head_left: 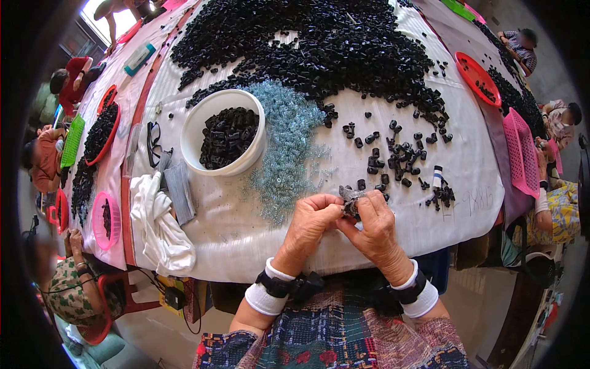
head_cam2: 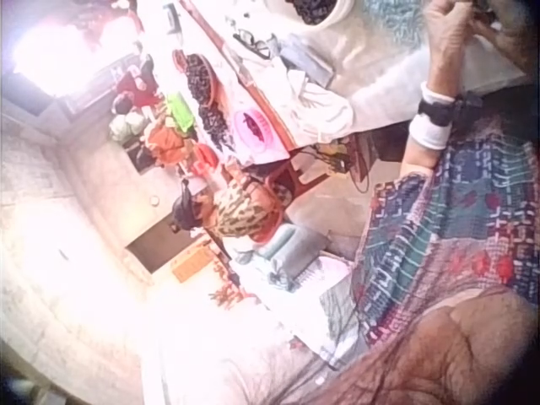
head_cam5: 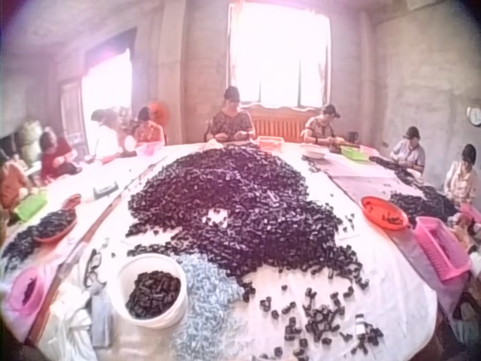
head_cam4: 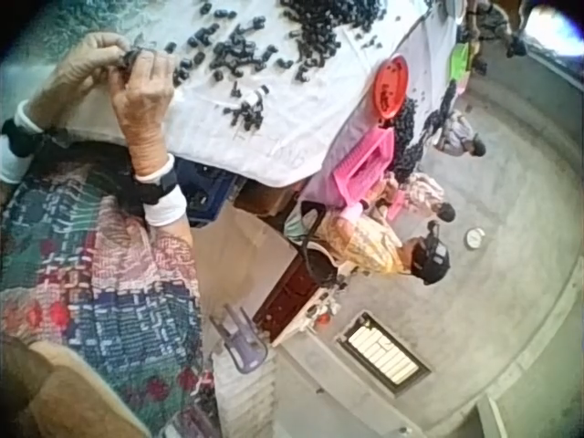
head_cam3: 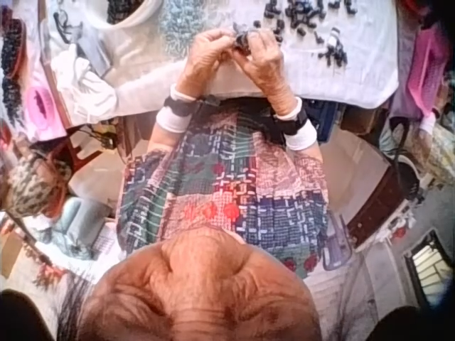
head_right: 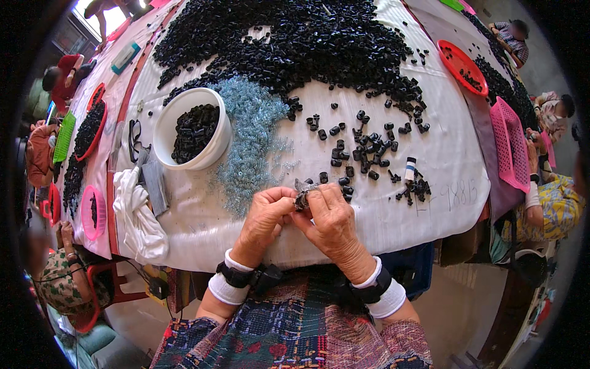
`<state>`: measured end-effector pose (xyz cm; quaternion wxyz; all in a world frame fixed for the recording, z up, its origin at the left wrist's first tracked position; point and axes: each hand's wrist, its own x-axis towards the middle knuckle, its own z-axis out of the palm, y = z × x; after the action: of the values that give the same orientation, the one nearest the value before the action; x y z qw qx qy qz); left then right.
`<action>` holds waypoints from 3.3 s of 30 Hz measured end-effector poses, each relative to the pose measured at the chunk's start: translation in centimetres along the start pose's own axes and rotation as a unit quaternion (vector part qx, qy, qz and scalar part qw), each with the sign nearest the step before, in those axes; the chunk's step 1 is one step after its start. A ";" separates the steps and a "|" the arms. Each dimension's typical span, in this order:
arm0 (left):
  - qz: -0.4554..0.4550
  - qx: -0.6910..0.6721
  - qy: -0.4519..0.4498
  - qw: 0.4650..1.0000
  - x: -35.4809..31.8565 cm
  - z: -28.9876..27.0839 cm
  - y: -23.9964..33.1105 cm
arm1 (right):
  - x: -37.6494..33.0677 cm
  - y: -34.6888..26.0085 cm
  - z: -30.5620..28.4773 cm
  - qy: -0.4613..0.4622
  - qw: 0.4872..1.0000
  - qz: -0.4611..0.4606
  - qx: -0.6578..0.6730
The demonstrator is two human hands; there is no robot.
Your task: Sort and organize small black shoe components from a large pile into smaller groups or containers.
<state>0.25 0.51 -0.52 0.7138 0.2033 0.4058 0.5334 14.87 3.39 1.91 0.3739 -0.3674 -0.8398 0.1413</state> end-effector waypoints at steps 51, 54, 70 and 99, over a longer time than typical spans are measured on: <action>0.149 -0.223 0.056 0.962 -0.1 -3.0 9.3 | 3.5 1.6 -0.2 -0.109 0.992 0.000 -0.056; 0.110 -0.185 0.028 0.976 0.0 -2.1 7.4 | 2.5 -0.3 -1.0 -0.128 0.988 -0.090 -0.009; -0.048 -0.045 -0.027 0.997 -1.1 -0.8 0.2 | 1.1 4.8 -0.9 -0.053 0.998 -0.015 0.009; -0.065 -0.028 -0.030 0.997 -0.7 -1.3 1.0 | 2.1 4.0 0.6 -0.117 0.986 -0.055 -0.102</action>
<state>-1.47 0.00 -0.27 0.7641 0.1728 0.3813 0.4909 15.48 7.70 0.56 0.2407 -0.3377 -0.9068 0.0765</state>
